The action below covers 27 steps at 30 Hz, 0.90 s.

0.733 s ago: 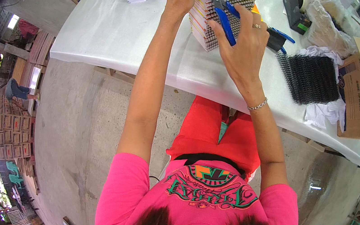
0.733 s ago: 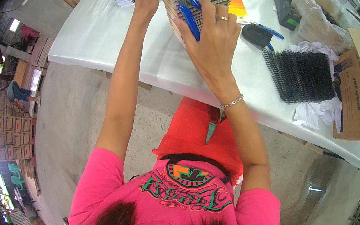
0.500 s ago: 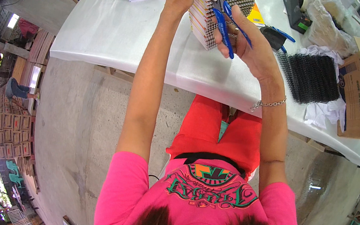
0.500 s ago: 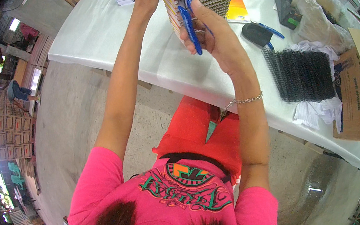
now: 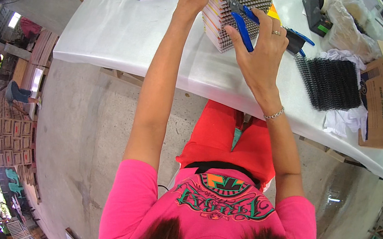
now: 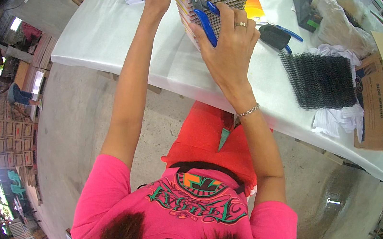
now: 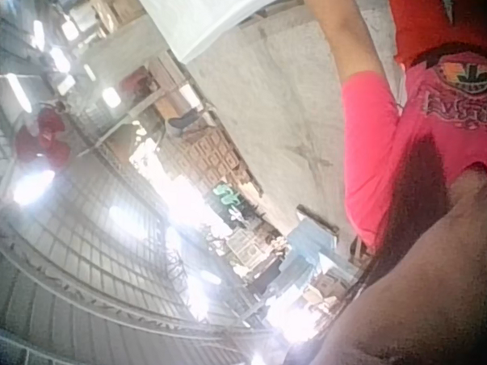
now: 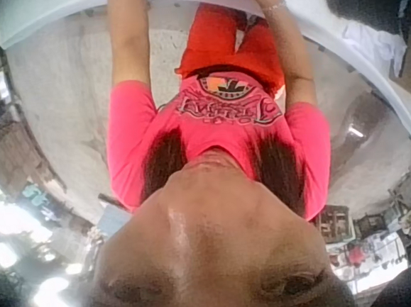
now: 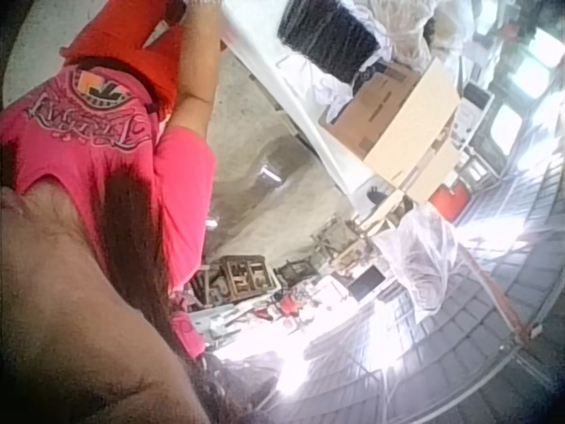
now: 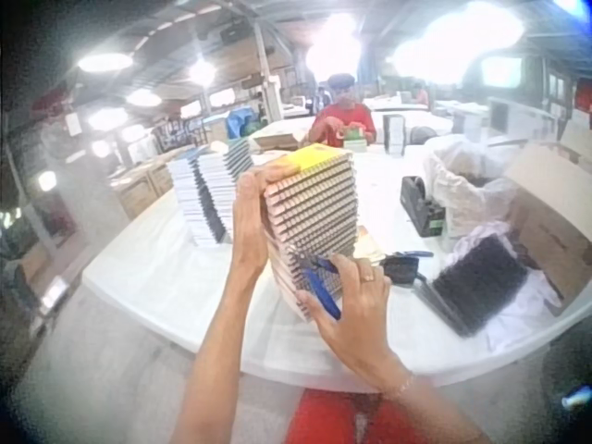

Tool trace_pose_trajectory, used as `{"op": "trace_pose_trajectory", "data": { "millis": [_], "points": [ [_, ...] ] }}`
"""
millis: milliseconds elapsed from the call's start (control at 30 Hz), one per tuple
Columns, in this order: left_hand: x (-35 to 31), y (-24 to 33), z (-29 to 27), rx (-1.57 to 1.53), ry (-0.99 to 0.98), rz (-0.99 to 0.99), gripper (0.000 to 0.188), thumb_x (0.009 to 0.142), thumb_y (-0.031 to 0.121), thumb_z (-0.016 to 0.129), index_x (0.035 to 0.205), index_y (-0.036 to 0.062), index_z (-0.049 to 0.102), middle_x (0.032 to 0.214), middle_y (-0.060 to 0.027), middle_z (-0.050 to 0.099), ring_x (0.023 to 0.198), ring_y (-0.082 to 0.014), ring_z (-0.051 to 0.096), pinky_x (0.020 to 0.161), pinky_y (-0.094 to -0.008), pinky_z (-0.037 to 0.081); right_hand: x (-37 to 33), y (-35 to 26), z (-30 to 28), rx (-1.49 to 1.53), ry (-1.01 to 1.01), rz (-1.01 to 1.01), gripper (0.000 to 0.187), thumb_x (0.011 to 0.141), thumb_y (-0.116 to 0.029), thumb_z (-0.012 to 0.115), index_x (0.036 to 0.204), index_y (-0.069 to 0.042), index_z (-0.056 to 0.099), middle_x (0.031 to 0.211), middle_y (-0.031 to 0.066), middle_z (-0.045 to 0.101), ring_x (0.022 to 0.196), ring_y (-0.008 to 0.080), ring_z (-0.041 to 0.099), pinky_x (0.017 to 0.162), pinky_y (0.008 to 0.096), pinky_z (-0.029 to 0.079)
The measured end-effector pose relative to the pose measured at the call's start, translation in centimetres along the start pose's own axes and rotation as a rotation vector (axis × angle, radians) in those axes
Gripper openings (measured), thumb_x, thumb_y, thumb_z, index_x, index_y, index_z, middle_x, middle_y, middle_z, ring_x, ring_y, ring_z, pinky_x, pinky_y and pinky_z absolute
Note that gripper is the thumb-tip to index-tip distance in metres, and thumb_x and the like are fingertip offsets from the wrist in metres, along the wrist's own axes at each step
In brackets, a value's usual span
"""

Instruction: The person uses pliers to trim the spiral binding of stacked notebooks at a white table. After trimming, the person picks up a small red notebook, opens it, and places it into a cardboard box.

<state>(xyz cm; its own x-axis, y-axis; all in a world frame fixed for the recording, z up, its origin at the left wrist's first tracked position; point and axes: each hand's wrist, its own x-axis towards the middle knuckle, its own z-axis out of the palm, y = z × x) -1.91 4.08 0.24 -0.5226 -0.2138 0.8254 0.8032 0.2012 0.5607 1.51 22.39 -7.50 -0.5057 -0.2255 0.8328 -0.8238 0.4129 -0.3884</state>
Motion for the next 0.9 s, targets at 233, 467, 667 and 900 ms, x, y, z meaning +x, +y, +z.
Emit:
{"op": "trace_pose_trajectory", "data": {
  "millis": [233, 467, 667, 900],
  "points": [
    [-0.1, 0.1, 0.0, -0.015, -0.008, -0.043, 0.064, 0.109, 0.050, 0.028, 0.113, -0.0012, 0.065, 0.117, -0.0118, 0.064, 0.109, -0.0195, 0.059, 0.101, -0.0334, 0.044, 0.1, 0.4, 0.1, -0.011, 0.020, -0.048, 0.058, 0.085, -0.043, 0.076, 0.125, -0.006, 0.057, 0.115, 0.0126, 0.058, 0.103, 0.0300, 0.051, 0.088, 0.0441, 0.038],
    [0.1, -0.7, -0.1, -0.029, 0.014, 0.031, 0.061, 0.109, 0.050, 0.029, 0.115, -0.0002, 0.063, 0.118, -0.0123, 0.064, 0.110, -0.0201, 0.059, 0.102, -0.0340, 0.044, 1.5, 0.4, -1.4, 1.014, -0.566, 0.727, 0.046, 0.092, -0.040, 0.071, 0.114, -0.001, 0.062, 0.090, 0.0084, 0.066, 0.081, 0.0158, 0.060, 0.071, 0.0324, 0.047],
    [0.0, -0.5, -0.1, -0.052, 0.010, -0.025, 0.060, 0.109, 0.049, 0.029, 0.115, -0.0004, 0.063, 0.119, -0.0130, 0.065, 0.112, -0.0207, 0.059, 0.103, -0.0344, 0.044, 0.6, 0.3, -1.1, 0.501, -0.197, 0.318, 0.052, 0.088, -0.044, 0.075, 0.114, -0.002, 0.061, 0.097, 0.0117, 0.067, 0.089, 0.0230, 0.062, 0.080, 0.0373, 0.048],
    [0.1, -0.6, -0.1, -0.020, 0.018, 0.005, 0.058, 0.110, 0.048, 0.029, 0.114, 0.0002, 0.063, 0.119, -0.0125, 0.065, 0.111, -0.0195, 0.059, 0.102, -0.0338, 0.044, -0.3, 0.7, 0.1, 0.035, -0.014, -0.004, 0.055, 0.086, -0.046, 0.075, 0.122, -0.008, 0.060, 0.112, 0.0129, 0.061, 0.105, 0.0289, 0.055, 0.090, 0.0431, 0.037]
  ]
}}
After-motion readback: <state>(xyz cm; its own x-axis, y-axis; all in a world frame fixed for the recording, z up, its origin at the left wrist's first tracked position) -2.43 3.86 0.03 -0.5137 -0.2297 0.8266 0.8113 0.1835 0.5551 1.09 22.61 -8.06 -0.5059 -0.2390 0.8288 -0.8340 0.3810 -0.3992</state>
